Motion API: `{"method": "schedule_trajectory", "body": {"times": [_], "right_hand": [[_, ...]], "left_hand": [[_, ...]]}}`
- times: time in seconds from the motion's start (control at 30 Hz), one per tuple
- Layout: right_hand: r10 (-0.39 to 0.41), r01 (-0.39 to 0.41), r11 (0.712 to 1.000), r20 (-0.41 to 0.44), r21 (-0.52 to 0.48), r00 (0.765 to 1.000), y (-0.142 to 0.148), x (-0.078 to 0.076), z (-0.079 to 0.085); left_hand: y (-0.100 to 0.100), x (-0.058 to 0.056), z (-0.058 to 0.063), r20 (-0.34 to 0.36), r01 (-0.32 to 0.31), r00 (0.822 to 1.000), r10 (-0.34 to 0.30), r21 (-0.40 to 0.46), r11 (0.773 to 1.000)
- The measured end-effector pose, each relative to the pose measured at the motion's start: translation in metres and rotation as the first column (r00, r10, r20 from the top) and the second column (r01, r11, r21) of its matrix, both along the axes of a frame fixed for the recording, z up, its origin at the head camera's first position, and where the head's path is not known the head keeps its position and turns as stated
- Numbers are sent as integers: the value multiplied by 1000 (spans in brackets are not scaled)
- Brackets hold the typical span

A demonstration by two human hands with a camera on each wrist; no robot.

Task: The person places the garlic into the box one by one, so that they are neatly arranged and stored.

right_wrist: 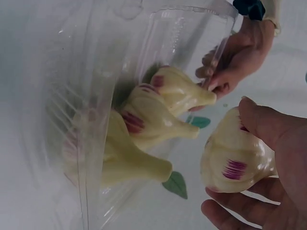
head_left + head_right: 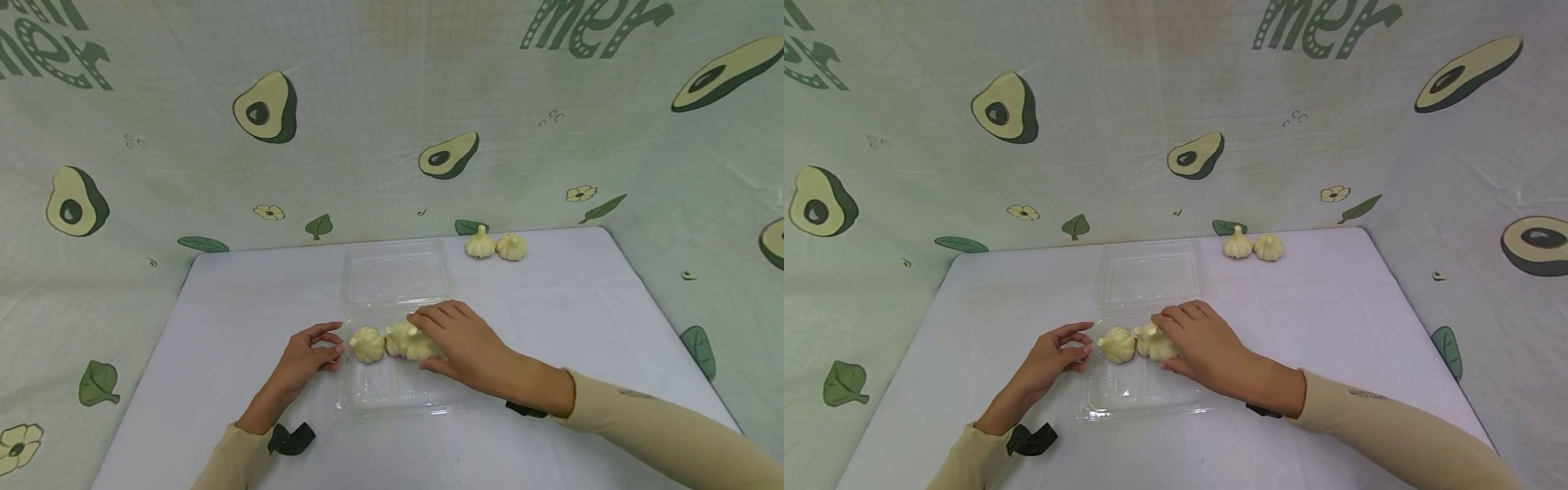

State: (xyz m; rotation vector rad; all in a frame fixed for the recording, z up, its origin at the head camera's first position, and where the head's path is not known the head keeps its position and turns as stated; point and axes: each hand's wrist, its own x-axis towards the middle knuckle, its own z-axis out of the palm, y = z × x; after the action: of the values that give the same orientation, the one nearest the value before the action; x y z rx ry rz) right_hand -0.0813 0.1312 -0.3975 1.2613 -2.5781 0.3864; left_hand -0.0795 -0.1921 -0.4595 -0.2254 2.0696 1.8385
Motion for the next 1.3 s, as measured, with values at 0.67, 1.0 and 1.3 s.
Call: {"method": "schedule_trajectory", "body": {"times": [0.67, 1.0, 1.3], "right_hand": [[171, -149, 950, -59, 275, 983, -45, 1, -10], [219, -192, 917, -37, 351, 975, -58, 4, -16], [249, -213, 903, -52, 372, 967, -63, 3, -20]], "left_hand": [[0, -1, 0, -6, 9, 1000, -9, 30, 1000], [-1, -1, -1, -8, 12, 1000, -12, 37, 999], [-2, -1, -1, -12, 17, 1000, -17, 36, 999]]}}
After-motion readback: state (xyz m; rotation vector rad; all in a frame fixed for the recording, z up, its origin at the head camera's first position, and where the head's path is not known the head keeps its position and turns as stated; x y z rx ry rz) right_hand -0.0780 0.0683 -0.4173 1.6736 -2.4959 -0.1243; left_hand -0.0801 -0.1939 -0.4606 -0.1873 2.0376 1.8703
